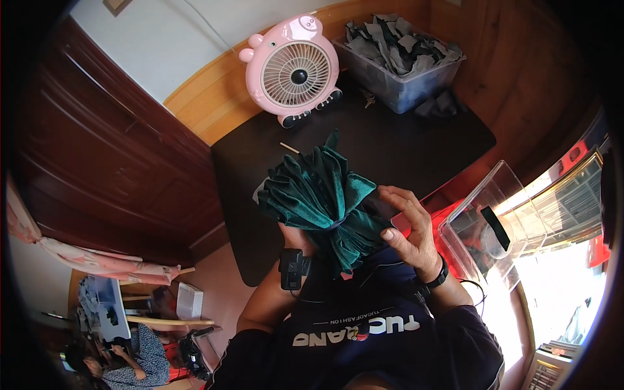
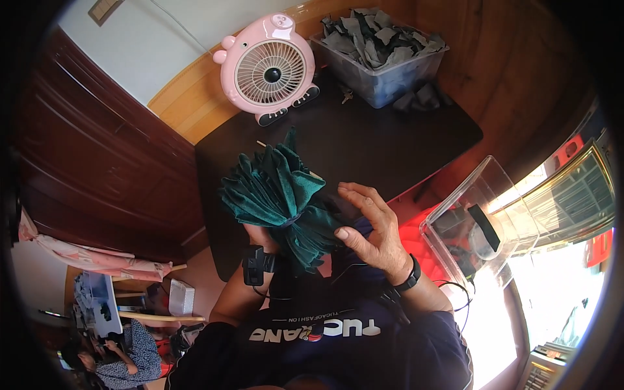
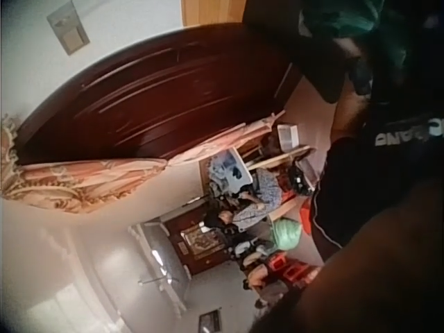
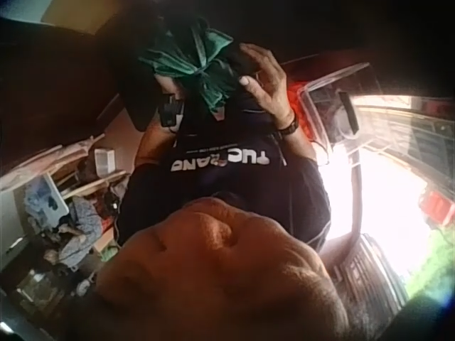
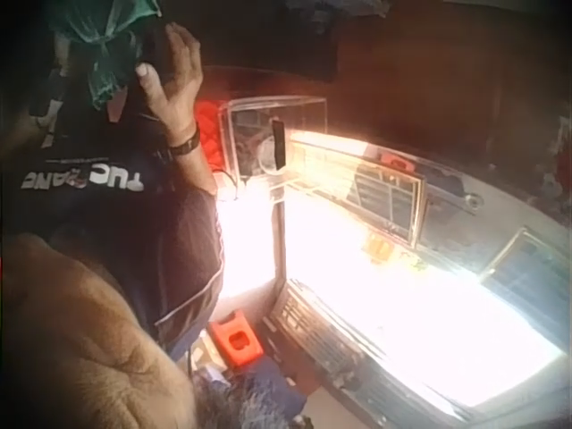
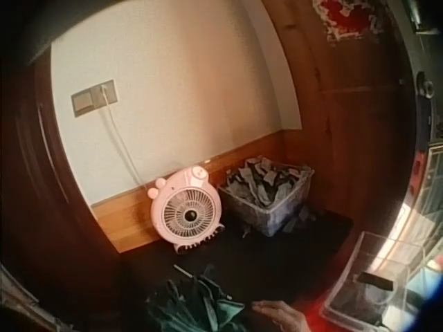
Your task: Assembling and shaping small pieces of green and grey fabric using a wooden stick as a guide.
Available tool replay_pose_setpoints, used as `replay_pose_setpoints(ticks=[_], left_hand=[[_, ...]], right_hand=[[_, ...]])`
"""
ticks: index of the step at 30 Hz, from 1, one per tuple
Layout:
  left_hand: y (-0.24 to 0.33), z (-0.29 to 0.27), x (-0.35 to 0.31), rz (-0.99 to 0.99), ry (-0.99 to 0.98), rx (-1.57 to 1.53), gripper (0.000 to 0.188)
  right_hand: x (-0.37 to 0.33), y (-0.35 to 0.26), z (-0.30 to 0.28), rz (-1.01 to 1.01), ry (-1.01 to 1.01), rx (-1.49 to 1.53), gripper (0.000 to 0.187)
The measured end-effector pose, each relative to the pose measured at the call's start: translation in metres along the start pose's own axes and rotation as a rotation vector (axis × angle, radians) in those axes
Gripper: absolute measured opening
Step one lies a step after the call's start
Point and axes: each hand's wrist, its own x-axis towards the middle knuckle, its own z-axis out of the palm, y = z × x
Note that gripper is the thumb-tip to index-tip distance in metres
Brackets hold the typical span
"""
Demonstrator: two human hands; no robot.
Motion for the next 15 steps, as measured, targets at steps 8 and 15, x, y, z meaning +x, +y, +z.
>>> replay_pose_setpoints(ticks=[8, 15], left_hand=[[-0.018, -0.054, 0.005, -0.087, -0.225, 0.024, 0.062], [-0.021, -0.043, -0.014, -0.773, -0.343, -1.114, 0.057]], right_hand=[[0.007, -0.012, 0.021, -0.075, -0.212, -0.117, 0.1], [-0.008, 0.008, 0.038, -0.165, -0.168, -0.169, 0.095]])
